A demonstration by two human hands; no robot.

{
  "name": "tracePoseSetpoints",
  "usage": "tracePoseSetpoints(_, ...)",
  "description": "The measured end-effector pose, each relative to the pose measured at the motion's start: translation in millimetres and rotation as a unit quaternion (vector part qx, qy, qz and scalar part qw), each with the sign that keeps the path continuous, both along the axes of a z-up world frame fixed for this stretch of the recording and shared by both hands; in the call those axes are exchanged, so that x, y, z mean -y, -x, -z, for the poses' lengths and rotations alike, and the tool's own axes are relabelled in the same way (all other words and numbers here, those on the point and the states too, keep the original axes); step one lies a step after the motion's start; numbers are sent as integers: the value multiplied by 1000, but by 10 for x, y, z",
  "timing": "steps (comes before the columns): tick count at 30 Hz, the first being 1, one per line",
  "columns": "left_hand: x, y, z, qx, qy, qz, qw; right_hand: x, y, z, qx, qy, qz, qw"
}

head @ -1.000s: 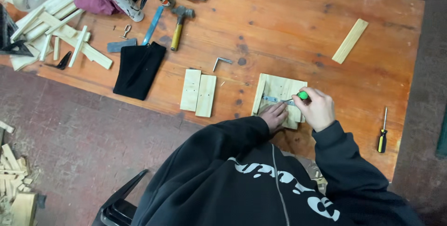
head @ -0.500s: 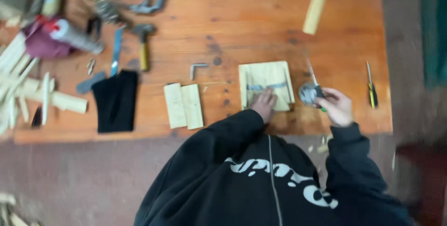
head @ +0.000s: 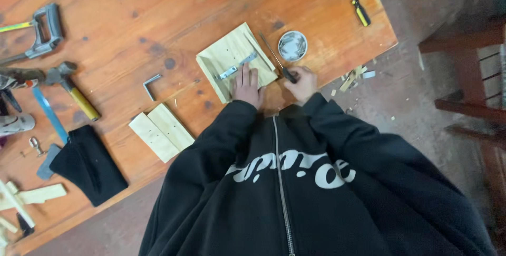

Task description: The person assembles small wooden pieces by attaching metal brackets with screws. They position brackets on the wood, insert screws, and tighten them using a screwdriver. The process is repeated for multiple pieces on a cluttered workbench.

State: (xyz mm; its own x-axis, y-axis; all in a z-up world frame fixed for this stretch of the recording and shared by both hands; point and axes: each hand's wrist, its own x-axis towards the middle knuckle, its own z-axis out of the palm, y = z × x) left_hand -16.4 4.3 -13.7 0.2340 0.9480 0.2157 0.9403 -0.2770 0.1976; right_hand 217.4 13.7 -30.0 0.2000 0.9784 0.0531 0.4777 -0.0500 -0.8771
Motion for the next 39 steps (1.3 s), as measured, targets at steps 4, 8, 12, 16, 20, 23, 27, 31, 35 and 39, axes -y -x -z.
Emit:
tracePoseSetpoints(4,-56,-50,-214,18,4,8,1000,-162,117,-34,153,33,-106,982)
tracePoseSetpoints(8,-167,-137,-352,92,-21,-16,995,-279,58,24,249,110,-203,941)
tracePoseSetpoints(12,-312,-162,-473,105,-96,-34,989,-579,-158,14,236,165,-281,915)
tracePoseSetpoints(16,-309,-270,-490,97,-36,-92,990,-966,-303,3,250,34,-245,936)
tracePoseSetpoints(20,-410,-521,-676,90,-134,-118,980,-1200,-294,193,323,-43,-278,903)
tracePoseSetpoints(23,-374,-659,-652,58,-148,-166,973,-1191,-333,320,222,43,-306,925)
tracePoseSetpoints(27,-257,-732,-429,35,-98,-213,972,-1250,-365,50,286,-67,-362,885)
tracePoseSetpoints(31,-179,-757,-322,35,-39,-241,969,-1254,-430,-25,246,-52,-404,880)
tracePoseSetpoints(35,-160,-778,-256,48,-58,-232,970,-1295,-485,38,245,-33,-431,868)
tracePoseSetpoints(39,-158,-819,-306,67,-40,-230,970,-1358,-502,-68,240,-46,-446,861)
